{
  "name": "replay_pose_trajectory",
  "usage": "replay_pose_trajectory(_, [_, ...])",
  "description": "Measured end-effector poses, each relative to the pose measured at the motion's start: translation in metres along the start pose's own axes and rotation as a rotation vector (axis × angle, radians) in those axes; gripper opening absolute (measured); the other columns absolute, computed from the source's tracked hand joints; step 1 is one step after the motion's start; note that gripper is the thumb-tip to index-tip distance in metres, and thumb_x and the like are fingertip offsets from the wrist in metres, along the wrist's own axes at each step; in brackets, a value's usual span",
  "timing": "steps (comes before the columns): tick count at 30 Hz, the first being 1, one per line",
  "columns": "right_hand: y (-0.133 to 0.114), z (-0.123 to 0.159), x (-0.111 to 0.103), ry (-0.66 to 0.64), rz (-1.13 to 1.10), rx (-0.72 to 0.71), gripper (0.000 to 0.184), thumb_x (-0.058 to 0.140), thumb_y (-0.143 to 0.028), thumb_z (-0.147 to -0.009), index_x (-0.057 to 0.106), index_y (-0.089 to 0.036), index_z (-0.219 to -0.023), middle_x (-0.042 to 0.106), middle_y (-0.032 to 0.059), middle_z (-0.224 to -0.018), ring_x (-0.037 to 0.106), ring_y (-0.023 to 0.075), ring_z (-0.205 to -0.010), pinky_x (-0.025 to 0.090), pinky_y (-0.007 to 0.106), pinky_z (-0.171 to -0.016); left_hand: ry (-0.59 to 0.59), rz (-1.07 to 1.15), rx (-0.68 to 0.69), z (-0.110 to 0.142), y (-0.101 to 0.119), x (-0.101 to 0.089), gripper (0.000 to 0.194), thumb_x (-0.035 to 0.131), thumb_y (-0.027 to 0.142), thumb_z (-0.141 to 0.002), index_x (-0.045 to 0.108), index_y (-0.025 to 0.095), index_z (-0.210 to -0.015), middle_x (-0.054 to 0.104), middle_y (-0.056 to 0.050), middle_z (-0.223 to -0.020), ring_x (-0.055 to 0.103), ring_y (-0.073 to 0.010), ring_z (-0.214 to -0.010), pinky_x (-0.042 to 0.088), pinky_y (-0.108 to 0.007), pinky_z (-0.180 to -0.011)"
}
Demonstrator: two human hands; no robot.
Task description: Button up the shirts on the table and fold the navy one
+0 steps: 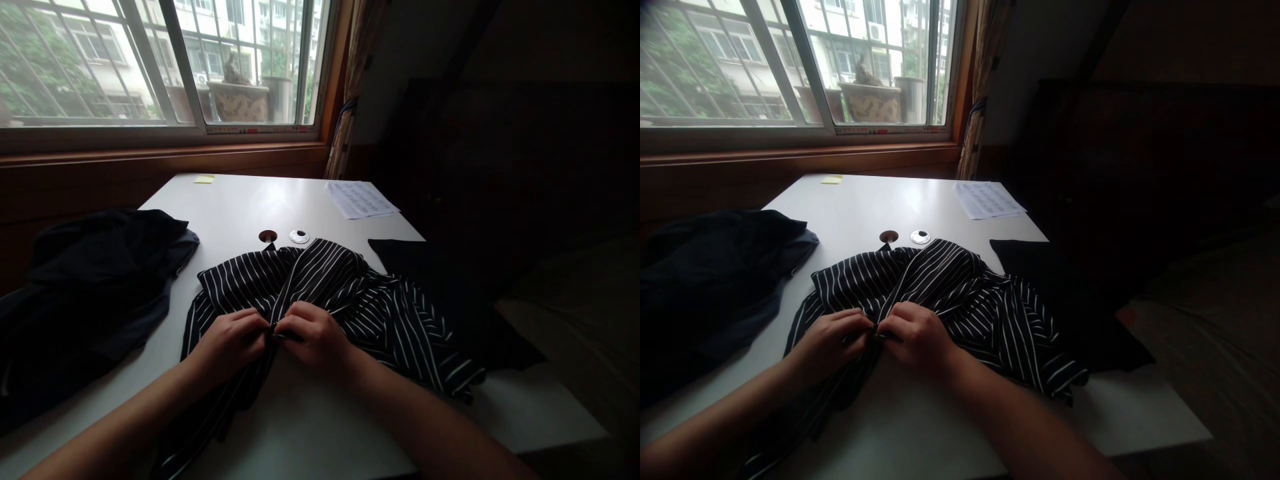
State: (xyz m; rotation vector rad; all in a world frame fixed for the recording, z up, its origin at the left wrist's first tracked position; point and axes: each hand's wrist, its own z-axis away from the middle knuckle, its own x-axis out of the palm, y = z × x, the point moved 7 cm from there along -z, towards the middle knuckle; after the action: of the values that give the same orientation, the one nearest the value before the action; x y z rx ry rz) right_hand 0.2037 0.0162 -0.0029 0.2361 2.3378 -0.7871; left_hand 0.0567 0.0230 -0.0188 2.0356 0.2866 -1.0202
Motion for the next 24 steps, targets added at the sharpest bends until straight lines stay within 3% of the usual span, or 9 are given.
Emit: replay_pose_trajectory(24, [-0.009,-0.003,-0.013,0.072,-0.024,-0.108,0.008,0.063,-0.017,-0.092,0.071,-0.021,-0.091,0.062,0.0031,-0.079,0.059,0.0147,-0.071,0.053,0.029,-0.070,-0.019,0.160,-0.066,-0.004,0.004,-0.009,0.016,0.051,0.021,-0.096,0.066,0.017,-0.096,0.063,-0.003,-0.085,0.061,-0.0138,-0.076,0.050,-0.025,-0.070])
